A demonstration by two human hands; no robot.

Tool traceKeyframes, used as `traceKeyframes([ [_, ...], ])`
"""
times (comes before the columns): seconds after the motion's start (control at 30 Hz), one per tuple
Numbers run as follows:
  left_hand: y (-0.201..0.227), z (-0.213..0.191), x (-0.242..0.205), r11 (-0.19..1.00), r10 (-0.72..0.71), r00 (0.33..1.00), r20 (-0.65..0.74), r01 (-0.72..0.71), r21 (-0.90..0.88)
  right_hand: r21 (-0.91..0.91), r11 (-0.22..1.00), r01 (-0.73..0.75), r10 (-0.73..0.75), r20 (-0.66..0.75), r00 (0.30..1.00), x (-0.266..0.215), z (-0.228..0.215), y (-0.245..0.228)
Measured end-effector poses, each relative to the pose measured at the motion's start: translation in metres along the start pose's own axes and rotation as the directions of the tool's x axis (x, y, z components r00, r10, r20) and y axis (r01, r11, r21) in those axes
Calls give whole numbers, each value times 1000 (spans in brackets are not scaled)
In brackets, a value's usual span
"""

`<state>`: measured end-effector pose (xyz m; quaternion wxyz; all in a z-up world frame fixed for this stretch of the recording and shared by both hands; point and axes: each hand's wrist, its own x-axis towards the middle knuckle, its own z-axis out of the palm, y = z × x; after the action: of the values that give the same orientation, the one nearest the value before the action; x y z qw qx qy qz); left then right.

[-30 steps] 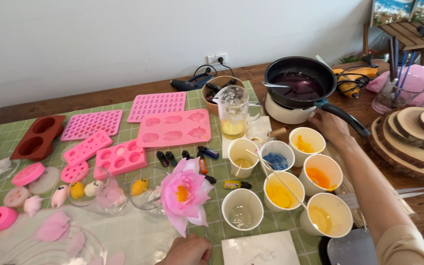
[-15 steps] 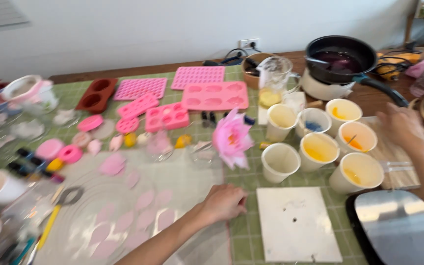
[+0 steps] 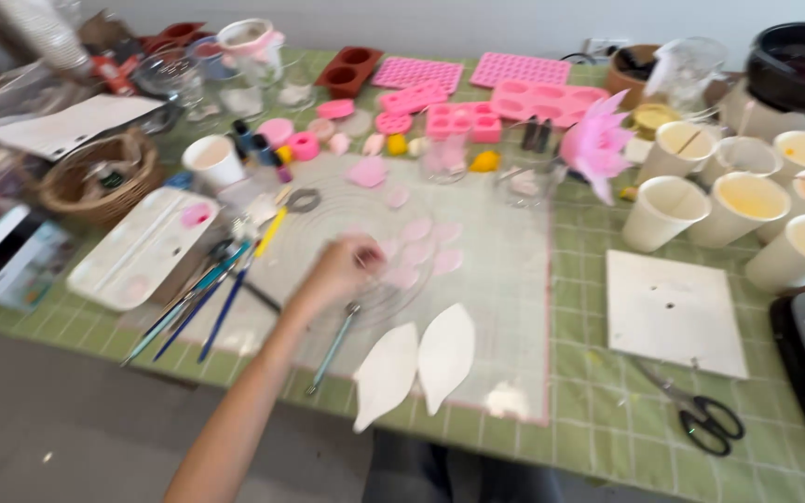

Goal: Shaping and assembling wax petals to create a flower candle.

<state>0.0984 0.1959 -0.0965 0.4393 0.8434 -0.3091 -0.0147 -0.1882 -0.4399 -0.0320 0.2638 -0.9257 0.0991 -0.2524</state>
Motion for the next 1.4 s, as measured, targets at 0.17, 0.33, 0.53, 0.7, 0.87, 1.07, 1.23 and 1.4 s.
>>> traceKeyframes([
  [0.17, -106, -52, 32, 986, -154, 974, -167, 161, 30, 289, 956, 49, -47, -14, 999, -32, 129, -187],
  [0.33, -152, -25, 90, 987, -160, 964, -210, 159, -20, 593, 805, -28, -47, 111, 993, -67, 220, -229],
  [0.53, -112, -1, 114, 950, -234, 964, -123, 254, 182, 765, 593, -251, 129, 218, 967, -73, 270, -215],
  [0.7, -82, 1, 112, 860, -286, 957, -47, 278, 428, 736, 620, -274, 118, 257, 959, -76, 268, -217],
  [0.87, -72, 0, 107, 843, -255, 967, -23, 234, 484, 706, 640, -302, 129, 289, 949, -76, 264, -223],
  [1.07, -64, -1, 104, 828, -219, 976, 11, 180, 530, 683, 663, -306, 125, 302, 945, -77, 261, -227],
  [1.23, -77, 1, 111, 814, -201, 979, 16, 158, 559, 673, 667, -320, 133, 315, 940, -76, 262, -227],
  [1.4, -81, -13, 103, 907, -160, 987, 5, 145, 395, 682, 659, -316, 130, 311, 942, -76, 263, -225],
])
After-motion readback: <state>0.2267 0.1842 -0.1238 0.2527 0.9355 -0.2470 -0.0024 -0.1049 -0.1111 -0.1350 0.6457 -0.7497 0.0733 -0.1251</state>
